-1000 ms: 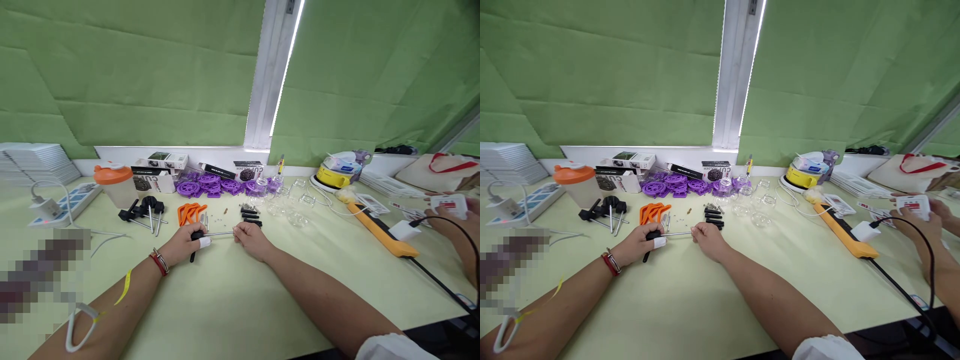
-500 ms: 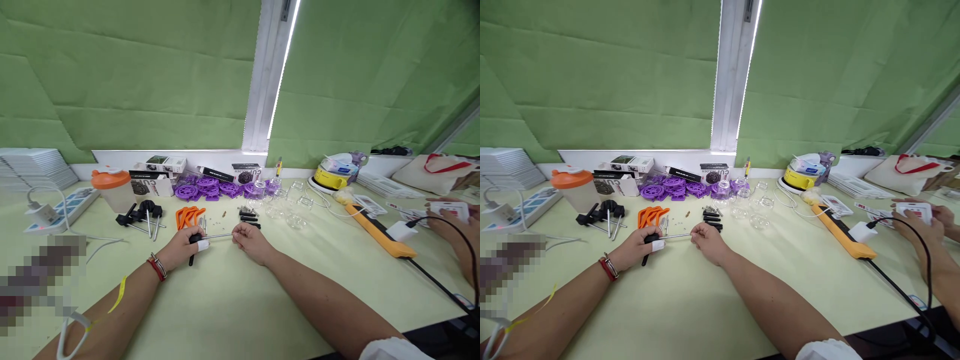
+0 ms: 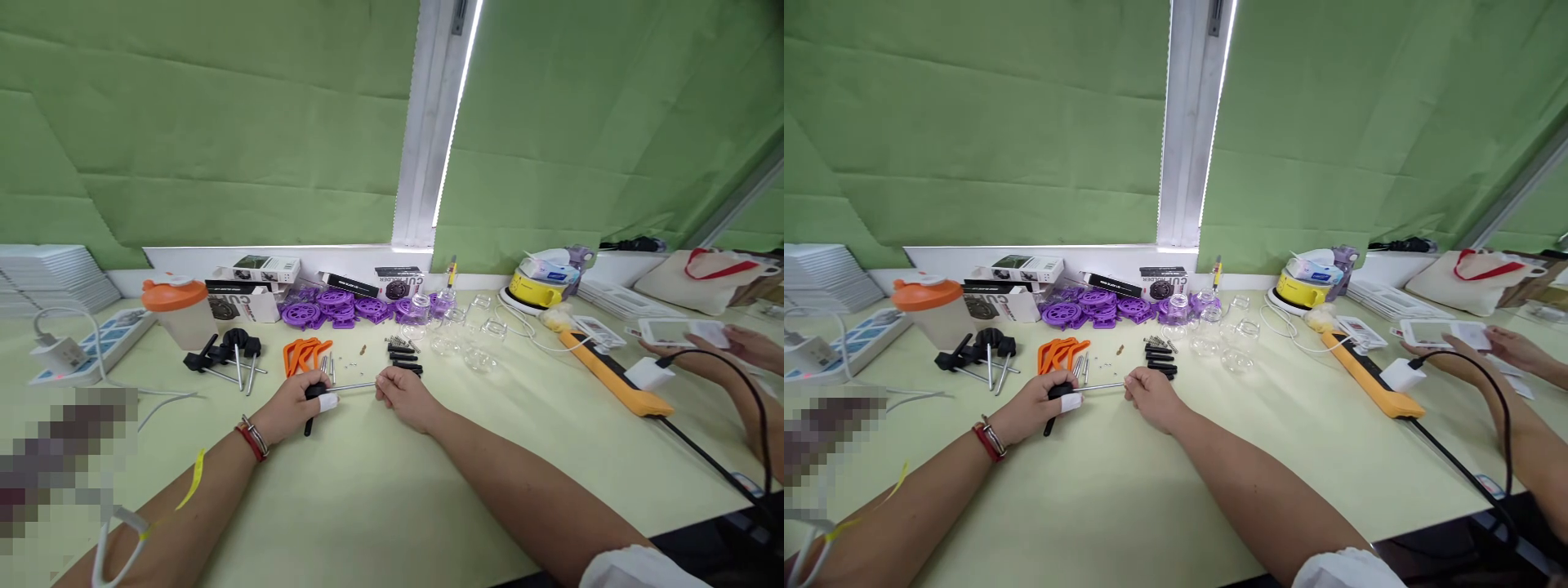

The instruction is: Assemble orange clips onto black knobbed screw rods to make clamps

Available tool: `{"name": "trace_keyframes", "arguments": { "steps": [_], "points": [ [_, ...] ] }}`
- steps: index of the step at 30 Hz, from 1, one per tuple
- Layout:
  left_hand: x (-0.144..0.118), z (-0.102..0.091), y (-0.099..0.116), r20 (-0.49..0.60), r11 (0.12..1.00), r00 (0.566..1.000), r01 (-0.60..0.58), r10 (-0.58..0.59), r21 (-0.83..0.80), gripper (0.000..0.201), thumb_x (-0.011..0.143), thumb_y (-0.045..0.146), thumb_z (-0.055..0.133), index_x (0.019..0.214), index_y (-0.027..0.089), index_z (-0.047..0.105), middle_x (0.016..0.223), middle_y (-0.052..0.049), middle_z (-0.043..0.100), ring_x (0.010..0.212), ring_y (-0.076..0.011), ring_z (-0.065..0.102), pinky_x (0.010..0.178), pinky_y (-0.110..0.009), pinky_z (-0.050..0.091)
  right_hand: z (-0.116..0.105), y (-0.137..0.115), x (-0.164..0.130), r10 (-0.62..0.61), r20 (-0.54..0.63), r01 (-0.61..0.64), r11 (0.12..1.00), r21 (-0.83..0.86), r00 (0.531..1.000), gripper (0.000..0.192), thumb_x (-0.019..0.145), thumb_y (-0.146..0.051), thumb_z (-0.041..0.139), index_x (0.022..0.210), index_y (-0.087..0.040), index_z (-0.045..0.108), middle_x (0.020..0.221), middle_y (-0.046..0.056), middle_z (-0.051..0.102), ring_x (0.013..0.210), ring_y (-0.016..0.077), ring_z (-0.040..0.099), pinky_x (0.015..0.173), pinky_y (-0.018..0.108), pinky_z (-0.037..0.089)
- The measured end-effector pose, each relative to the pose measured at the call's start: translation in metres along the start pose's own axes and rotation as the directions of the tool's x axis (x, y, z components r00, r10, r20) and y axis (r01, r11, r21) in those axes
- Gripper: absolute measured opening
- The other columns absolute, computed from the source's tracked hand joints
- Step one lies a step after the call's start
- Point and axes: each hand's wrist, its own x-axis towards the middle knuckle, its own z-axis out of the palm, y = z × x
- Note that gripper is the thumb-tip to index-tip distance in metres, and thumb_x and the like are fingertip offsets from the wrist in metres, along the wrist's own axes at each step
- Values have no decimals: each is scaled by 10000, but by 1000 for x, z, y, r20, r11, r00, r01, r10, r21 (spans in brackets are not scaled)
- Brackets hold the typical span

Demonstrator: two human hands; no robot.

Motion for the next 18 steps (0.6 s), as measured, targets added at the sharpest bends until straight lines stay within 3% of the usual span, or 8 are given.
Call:
{"name": "trace_keyframes", "arguments": {
  "steps": [4, 9, 18],
  "points": [
    [0, 0, -1, 1, 1000, 1000, 18, -18, -18, 265, 750, 431, 601, 801, 178, 541, 711, 29, 435, 652, -125, 389, 583, -224, 342, 0, -1, -1, 4, -12, -4, 1000, 5, 1000, 289, 876, -423, 444, 758, -177, 539, 710, 11, 574, 548, 89, 446, 530, 228, 367],
    [1, 1, -4, -13, 1000, 1000, 6, -6, -17, 242, 754, 401, 593, 805, 169, 552, 719, 16, 457, 658, -130, 409, 597, -232, 353, -1, -5, -3, 21, 9, -22, 993, 113, 1000, 209, 821, -365, 540, 934, -191, 518, 733, -7, 571, 560, 90, 470, 546, 234, 387],
    [1, 1, -3, -8, 1000, 1000, -13, 13, -7, 237, 749, 403, 595, 787, 171, 560, 709, 20, 455, 659, -129, 406, 592, -226, 354, 0, -4, -2, 25, -7, -24, 998, 54, 1000, 163, 804, -353, 547, 807, -190, 527, 704, -7, 582, 540, 89, 458, 516, 223, 363]
  ]
}}
